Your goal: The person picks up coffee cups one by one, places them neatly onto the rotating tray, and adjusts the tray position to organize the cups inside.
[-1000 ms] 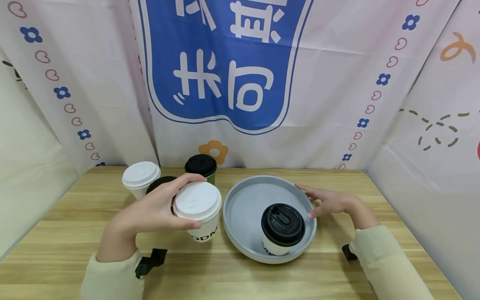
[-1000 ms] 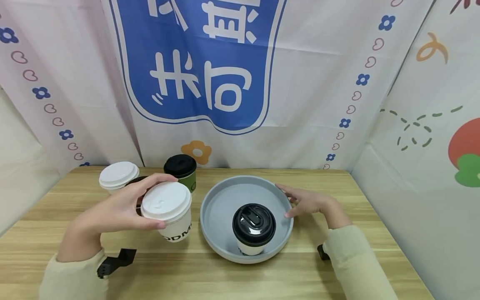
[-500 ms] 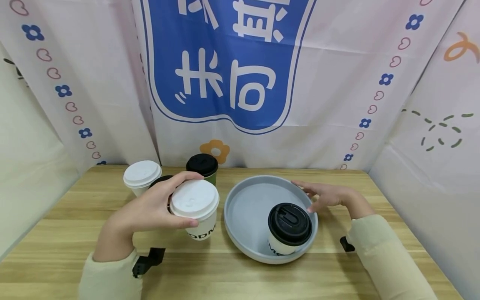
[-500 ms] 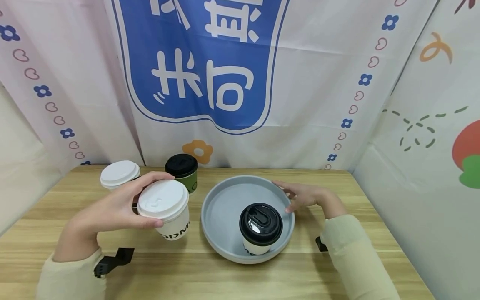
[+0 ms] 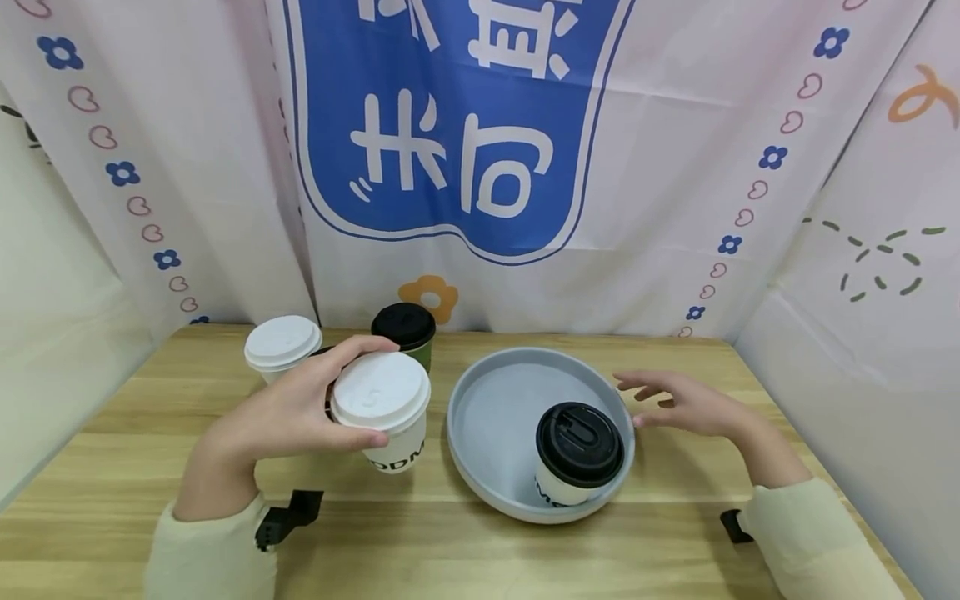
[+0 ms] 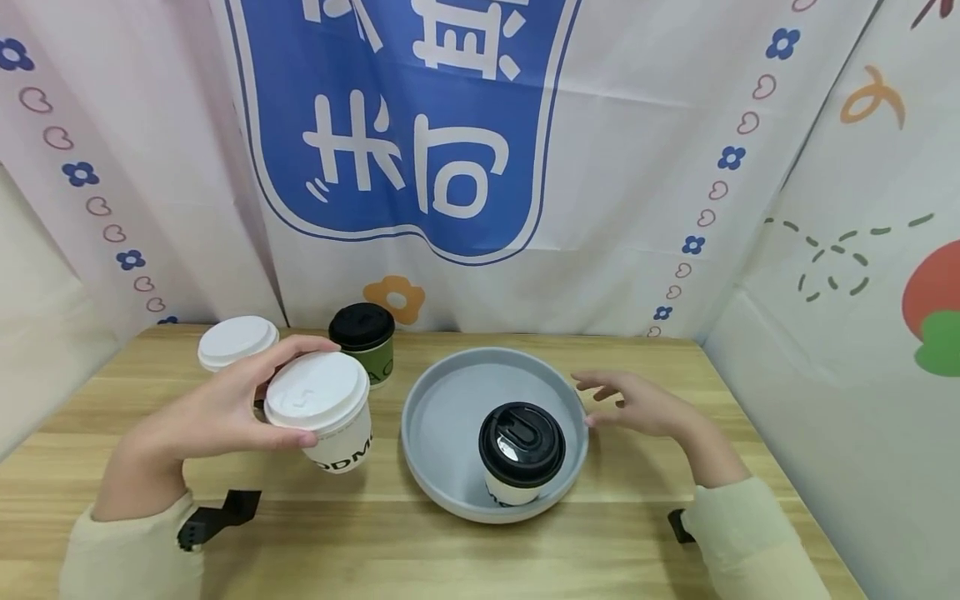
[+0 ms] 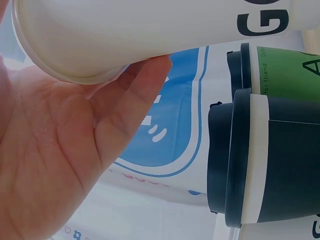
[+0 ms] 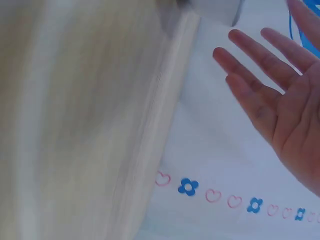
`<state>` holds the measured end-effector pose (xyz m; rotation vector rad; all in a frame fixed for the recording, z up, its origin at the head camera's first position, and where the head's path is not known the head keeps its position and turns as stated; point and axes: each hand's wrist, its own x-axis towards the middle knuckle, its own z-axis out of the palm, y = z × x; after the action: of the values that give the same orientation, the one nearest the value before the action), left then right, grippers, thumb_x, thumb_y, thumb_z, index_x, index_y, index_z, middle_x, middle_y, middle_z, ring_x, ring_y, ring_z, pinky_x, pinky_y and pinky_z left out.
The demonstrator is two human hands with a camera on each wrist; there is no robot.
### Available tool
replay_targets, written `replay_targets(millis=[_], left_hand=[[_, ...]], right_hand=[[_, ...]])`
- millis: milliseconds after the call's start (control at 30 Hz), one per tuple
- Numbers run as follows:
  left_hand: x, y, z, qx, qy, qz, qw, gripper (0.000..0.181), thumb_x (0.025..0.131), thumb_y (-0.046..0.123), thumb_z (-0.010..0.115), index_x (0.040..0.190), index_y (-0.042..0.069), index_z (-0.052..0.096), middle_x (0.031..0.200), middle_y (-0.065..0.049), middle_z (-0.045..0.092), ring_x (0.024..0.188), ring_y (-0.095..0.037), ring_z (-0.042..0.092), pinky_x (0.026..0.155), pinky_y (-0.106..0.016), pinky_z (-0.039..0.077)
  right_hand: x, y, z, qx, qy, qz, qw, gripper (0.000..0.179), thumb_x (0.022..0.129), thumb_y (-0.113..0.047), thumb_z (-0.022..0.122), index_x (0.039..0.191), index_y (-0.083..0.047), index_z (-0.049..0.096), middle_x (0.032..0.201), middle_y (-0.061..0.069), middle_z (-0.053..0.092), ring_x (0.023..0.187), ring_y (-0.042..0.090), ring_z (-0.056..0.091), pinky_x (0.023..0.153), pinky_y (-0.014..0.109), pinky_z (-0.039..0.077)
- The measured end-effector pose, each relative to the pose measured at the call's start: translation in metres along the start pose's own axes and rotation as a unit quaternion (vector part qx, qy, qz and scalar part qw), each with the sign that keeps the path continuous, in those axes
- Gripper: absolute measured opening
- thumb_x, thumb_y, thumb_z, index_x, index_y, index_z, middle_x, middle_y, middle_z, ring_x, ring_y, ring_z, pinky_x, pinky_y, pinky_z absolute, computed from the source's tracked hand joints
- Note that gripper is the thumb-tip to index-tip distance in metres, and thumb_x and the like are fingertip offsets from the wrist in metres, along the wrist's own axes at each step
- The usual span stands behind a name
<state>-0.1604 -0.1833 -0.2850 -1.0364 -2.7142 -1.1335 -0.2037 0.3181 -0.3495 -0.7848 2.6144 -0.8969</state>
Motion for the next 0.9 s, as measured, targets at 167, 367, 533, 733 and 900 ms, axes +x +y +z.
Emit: replay_targets(millis=[167,367,533,733,900], left_hand=[[0.0,0.001,-0.002,0.005,-0.003,-0.004,1.0,0.081,0.074,0.034,0.089,0.141,0.025,0.045,0.125,0.002,0.061,0.109,-0.015,0.058,0.091,-0.028,0.048],[0.001,0.001,-0.001,0.012,-0.006,-0.002,0.9999,0.082,0.074,0.034,0.089,0.141,0.025,0.044,0.127,0.004,0.061,0.11,-0.014,0.058,0.092,-0.031,0.049],[0.0,0.001,-0.002,0.018,-0.003,-0.001,0.9998,0.081,0.074,0.034,0.088,0.141,0.024,0.044,0.126,0.004,0.061,0.109,-0.014,0.057,0.091,-0.03,0.048],[-0.001,0.001,-0.002,0.014,-0.002,-0.005,0.9999,0.081,0.074,0.035,0.088,0.142,0.025,0.044,0.126,0.004,0.06,0.11,-0.014,0.057,0.091,-0.03,0.048],[-0.001,0.0,-0.001,0.024,0.001,0.002,0.9997,0.081,0.074,0.036,0.088,0.141,0.028,0.044,0.125,0.005,0.061,0.109,-0.013,0.058,0.091,-0.031,0.049]], right_hand=[[-0.02,-0.008,0.009,0.005,0.02,0.007,0.9998,0.063,0.091,-0.023,0.072,0.144,-0.001,0.047,0.145,0.024,0.05,0.121,0.046,0.055,0.093,0.056,0.052],[-0.029,-0.015,0.024,0.007,0.033,0.008,0.9994,0.077,0.085,-0.029,0.078,0.147,0.0,0.042,0.148,0.026,0.044,0.121,0.045,0.055,0.088,0.05,0.056],[-0.027,-0.014,0.034,0.015,0.039,0.002,0.9991,0.088,0.082,-0.03,0.08,0.149,0.004,0.036,0.15,0.029,0.04,0.122,0.048,0.054,0.087,0.06,0.053],[-0.024,-0.013,0.039,0.005,0.049,0.003,0.9988,0.094,0.08,-0.037,0.081,0.149,0.006,0.033,0.15,0.027,0.04,0.124,0.047,0.052,0.09,0.062,0.051],[-0.021,-0.012,0.041,-0.04,0.053,0.01,0.9977,0.099,0.079,-0.048,0.078,0.15,0.006,0.034,0.152,0.026,0.039,0.131,0.046,0.047,0.098,0.063,0.046]])
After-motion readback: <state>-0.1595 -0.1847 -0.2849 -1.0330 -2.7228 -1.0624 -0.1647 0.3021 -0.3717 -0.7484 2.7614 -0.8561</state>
